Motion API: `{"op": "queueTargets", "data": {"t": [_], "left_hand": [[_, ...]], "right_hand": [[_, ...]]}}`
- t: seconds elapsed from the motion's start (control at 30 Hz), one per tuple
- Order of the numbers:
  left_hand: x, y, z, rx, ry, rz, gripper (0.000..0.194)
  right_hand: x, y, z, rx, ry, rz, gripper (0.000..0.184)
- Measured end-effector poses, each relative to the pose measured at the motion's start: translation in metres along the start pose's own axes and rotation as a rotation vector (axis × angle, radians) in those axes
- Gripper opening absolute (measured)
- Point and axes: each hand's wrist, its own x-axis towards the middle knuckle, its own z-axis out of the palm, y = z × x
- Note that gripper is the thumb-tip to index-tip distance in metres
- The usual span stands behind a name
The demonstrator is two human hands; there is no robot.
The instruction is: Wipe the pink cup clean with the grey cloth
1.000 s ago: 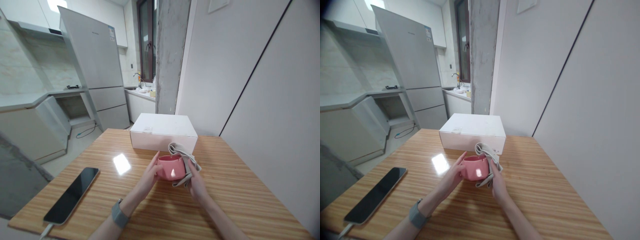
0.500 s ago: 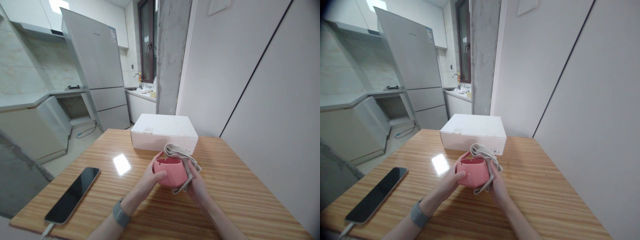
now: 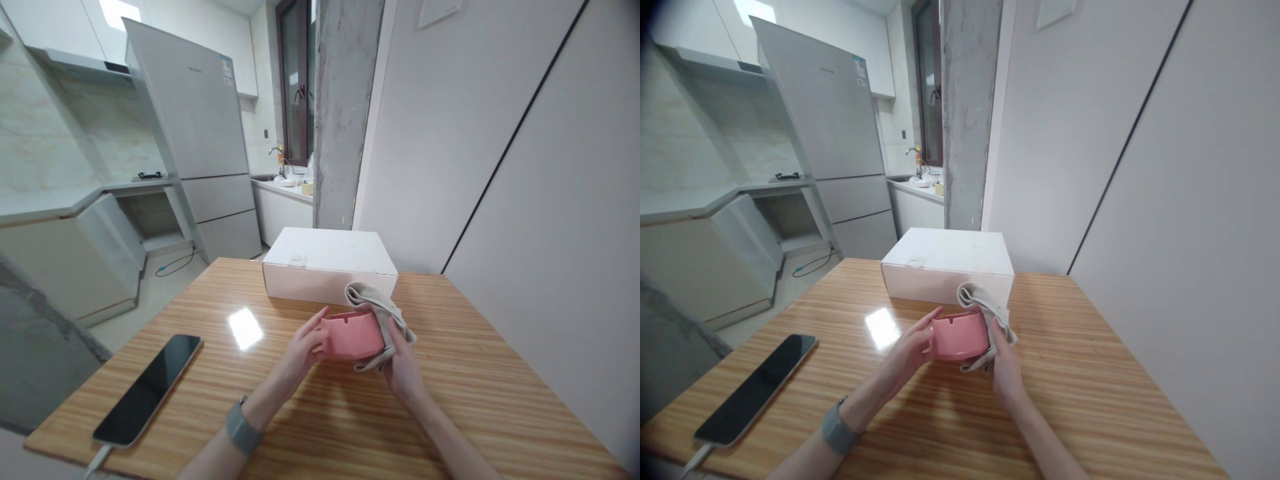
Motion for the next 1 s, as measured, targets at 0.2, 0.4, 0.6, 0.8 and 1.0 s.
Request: {"op": "queueTargets", "data": {"t": [0.2,0.4,0.6,0.8,1.0], "left_hand": [[-0.003,-0.001,0.003,0.071,-0.005,0.107,0.087],[-0.007,0.004,0.002,-0.082,-0.157,0.036,0.101],[-0.003,0.002,0.002,0.045,0.030,0.134,0.095],[0.001,-0.003,0.001,0.291,0.181,0.180,0.093],[0.000,-0.002,-0.003,0.056,0.083,-0.016,0.085]], "right_hand": [[-0.001,-0.015,0.008,0.123,-0.095,0.141,0.040],[-0.009,-0.006,0.019,0.133,-0.154,0.181,0.041],[-0.011,0.003,0.015,0.079,-0.072,0.113,0.040],[-0.009,0.012,0.009,0.036,0.085,0.097,0.039],[-0.005,0.001,0.013,0.070,0.121,0.159,0.040]]}}
